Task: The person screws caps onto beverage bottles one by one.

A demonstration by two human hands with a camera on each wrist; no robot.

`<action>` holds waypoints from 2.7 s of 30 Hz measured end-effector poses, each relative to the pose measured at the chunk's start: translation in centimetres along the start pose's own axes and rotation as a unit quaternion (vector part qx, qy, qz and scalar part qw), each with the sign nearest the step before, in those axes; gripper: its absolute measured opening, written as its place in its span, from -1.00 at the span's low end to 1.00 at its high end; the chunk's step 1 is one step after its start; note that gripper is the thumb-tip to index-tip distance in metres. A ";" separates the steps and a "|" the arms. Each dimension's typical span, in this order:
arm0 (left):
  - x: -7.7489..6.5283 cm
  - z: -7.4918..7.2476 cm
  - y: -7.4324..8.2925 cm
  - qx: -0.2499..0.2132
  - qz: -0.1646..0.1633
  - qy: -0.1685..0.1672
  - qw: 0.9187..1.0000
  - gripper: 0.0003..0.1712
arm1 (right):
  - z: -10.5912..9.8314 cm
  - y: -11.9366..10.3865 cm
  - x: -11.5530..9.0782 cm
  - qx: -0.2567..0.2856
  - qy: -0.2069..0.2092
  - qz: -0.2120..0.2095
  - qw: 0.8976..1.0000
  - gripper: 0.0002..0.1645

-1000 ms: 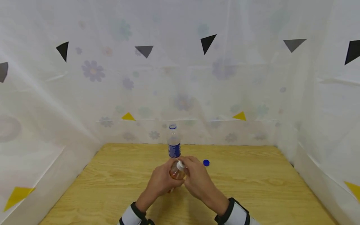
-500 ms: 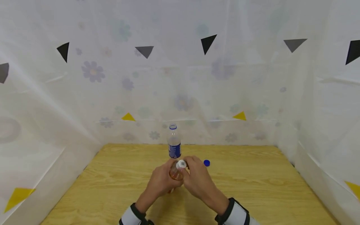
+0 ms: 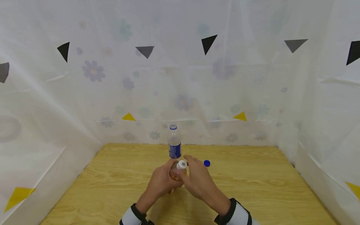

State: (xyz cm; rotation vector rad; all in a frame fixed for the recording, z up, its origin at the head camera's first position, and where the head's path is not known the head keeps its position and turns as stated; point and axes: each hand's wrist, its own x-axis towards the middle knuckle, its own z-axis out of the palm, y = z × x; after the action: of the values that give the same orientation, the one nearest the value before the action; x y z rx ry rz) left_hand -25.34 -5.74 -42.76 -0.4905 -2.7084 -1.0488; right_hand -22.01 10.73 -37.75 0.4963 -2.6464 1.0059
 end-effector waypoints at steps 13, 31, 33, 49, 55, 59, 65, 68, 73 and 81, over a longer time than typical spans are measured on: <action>-0.1 0.0 -0.1 0.002 0.023 0.012 1.000 -0.30 | -0.3 0.0 0.1 0.015 0.029 -0.102 0.994 -0.51; -0.1 0.2 0.0 0.009 0.023 0.013 1.000 -0.27 | 0.1 0.4 0.2 0.007 0.045 -0.103 0.994 -0.50; -0.2 0.2 0.0 0.006 0.023 0.014 1.000 -0.28 | 0.1 0.3 0.2 0.006 0.045 -0.100 0.994 -0.52; 0.0 0.3 -0.3 0.012 0.019 0.013 1.000 -0.37 | 0.3 0.7 0.7 -0.007 0.054 -0.065 0.996 -0.80; 0.0 0.2 -0.3 0.007 0.017 0.011 1.000 -0.37 | 0.3 0.8 0.7 -0.005 0.055 -0.064 0.996 -0.80; 0.0 0.2 -0.3 0.006 0.018 0.011 1.000 -0.37 | 0.3 0.8 0.7 -0.003 0.056 -0.063 0.996 -0.80; -0.1 0.3 -0.3 0.001 0.013 0.010 1.000 -0.36 | 0.3 0.7 0.6 -0.004 0.056 -0.067 0.996 -0.78; -0.1 0.2 -0.3 -0.002 0.012 0.010 1.000 -0.35 | 0.3 0.7 0.6 -0.007 0.055 -0.063 0.996 -0.78; 0.0 0.1 -0.3 -0.005 0.013 0.010 1.000 -0.36 | 0.3 0.6 0.6 -0.010 0.047 -0.056 0.997 -0.77; 0.0 0.2 -0.4 0.002 0.024 0.009 1.000 -0.38 | 0.2 0.6 0.3 -0.024 0.044 -0.047 0.998 -0.77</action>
State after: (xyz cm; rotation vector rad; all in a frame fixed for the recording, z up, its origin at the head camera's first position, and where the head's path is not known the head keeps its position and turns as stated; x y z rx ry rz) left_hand -25.49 -5.89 -43.14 -0.5387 -2.6683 -1.0306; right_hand -22.56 10.97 -38.13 0.5477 -2.5367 0.9135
